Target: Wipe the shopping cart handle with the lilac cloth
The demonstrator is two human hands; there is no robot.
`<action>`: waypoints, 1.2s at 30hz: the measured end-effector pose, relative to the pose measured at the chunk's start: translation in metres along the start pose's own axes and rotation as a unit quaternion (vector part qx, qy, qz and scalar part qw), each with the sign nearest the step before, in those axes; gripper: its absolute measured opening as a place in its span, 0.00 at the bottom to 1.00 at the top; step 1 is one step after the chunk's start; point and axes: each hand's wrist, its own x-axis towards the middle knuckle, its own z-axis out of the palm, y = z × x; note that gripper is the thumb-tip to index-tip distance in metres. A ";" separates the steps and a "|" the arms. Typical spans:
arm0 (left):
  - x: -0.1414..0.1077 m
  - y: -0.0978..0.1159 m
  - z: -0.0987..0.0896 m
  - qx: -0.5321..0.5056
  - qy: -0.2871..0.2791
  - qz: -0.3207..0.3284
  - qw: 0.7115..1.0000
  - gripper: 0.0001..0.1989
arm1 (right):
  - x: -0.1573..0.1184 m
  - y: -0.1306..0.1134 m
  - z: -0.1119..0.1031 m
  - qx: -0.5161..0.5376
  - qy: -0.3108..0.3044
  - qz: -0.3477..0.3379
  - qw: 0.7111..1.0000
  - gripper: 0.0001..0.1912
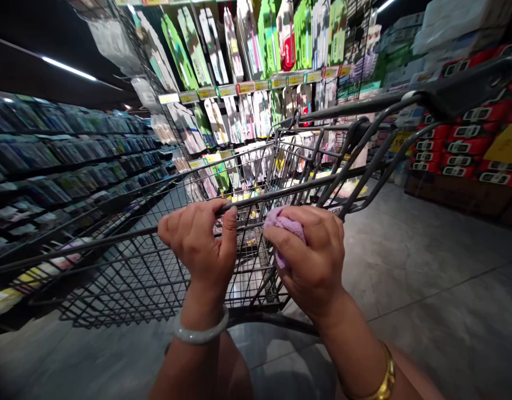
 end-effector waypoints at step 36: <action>0.000 0.001 -0.002 -0.002 -0.003 0.002 1.000 0.06 | -0.002 -0.004 0.004 0.031 -0.010 -0.010 0.999 0.18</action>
